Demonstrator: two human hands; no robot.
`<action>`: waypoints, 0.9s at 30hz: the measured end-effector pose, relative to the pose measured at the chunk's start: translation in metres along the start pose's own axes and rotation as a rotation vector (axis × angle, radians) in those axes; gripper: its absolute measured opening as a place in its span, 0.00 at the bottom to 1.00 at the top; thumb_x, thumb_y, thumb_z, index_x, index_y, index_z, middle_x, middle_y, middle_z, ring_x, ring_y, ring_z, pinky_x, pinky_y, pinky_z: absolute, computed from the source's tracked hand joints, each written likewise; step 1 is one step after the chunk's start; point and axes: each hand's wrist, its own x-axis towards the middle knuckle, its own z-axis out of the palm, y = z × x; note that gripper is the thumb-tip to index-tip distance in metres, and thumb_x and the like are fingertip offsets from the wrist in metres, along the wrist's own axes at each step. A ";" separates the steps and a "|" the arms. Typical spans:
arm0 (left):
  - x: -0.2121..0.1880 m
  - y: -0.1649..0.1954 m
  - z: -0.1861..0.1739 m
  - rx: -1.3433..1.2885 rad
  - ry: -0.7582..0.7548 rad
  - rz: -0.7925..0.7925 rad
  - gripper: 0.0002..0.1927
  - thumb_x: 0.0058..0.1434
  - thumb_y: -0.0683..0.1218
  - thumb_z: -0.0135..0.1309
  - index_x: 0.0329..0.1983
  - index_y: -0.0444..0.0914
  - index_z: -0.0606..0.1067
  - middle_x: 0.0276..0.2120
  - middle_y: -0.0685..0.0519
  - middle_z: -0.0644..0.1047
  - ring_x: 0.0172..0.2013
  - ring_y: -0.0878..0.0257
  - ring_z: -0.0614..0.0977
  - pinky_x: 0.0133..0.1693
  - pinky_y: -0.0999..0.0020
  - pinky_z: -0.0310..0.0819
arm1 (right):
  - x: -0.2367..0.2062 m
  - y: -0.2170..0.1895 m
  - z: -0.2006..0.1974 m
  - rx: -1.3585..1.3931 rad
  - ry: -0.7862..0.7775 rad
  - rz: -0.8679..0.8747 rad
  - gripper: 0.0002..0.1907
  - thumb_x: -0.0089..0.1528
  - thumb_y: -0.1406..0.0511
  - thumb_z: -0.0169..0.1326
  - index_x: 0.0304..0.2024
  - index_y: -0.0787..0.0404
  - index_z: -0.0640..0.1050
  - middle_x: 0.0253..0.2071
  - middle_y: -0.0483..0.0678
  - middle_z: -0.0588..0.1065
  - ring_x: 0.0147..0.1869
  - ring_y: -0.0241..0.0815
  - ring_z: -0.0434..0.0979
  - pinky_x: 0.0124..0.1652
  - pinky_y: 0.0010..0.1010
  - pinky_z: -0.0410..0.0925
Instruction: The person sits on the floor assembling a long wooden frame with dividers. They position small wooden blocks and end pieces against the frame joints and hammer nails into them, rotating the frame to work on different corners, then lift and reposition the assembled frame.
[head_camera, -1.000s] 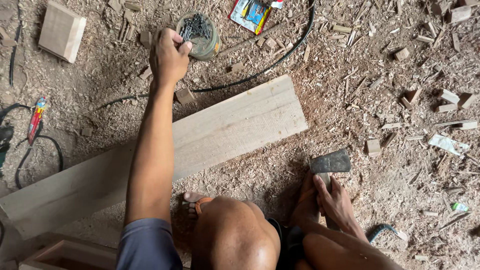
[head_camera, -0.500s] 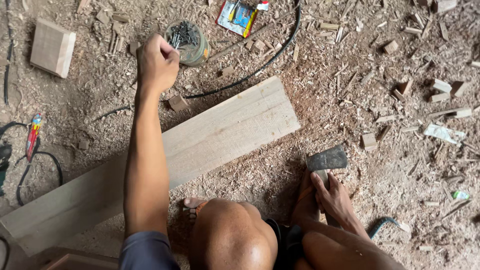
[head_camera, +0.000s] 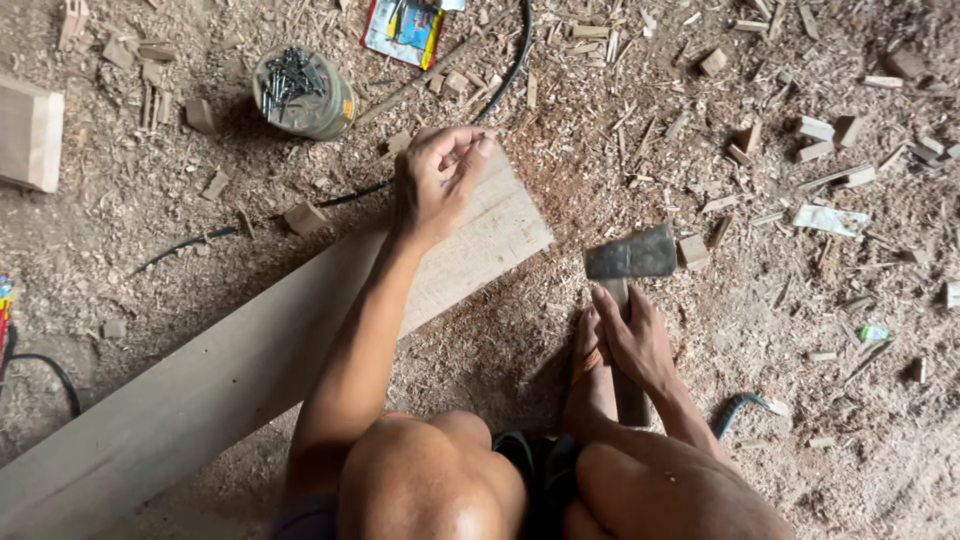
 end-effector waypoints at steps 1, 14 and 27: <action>0.000 -0.002 0.001 0.025 0.055 0.124 0.10 0.71 0.49 0.56 0.39 0.38 0.80 0.41 0.52 0.83 0.38 0.64 0.80 0.45 0.64 0.73 | 0.001 -0.012 -0.002 0.024 0.005 -0.033 0.28 0.65 0.45 0.47 0.43 0.64 0.74 0.21 0.48 0.74 0.17 0.37 0.74 0.17 0.31 0.70; -0.004 -0.011 0.015 0.291 0.083 0.163 0.06 0.69 0.47 0.59 0.39 0.41 0.83 0.40 0.55 0.85 0.36 0.63 0.80 0.42 0.67 0.71 | 0.003 -0.173 -0.036 -0.297 0.143 -0.906 0.16 0.74 0.57 0.50 0.52 0.63 0.71 0.28 0.49 0.79 0.19 0.35 0.75 0.16 0.29 0.66; -0.005 -0.005 0.009 0.297 0.064 0.152 0.06 0.65 0.38 0.55 0.40 0.40 0.82 0.41 0.51 0.85 0.37 0.59 0.81 0.38 0.67 0.73 | 0.023 -0.182 -0.018 -0.595 0.187 -0.985 0.15 0.78 0.55 0.45 0.55 0.60 0.70 0.24 0.44 0.74 0.14 0.28 0.59 0.13 0.27 0.54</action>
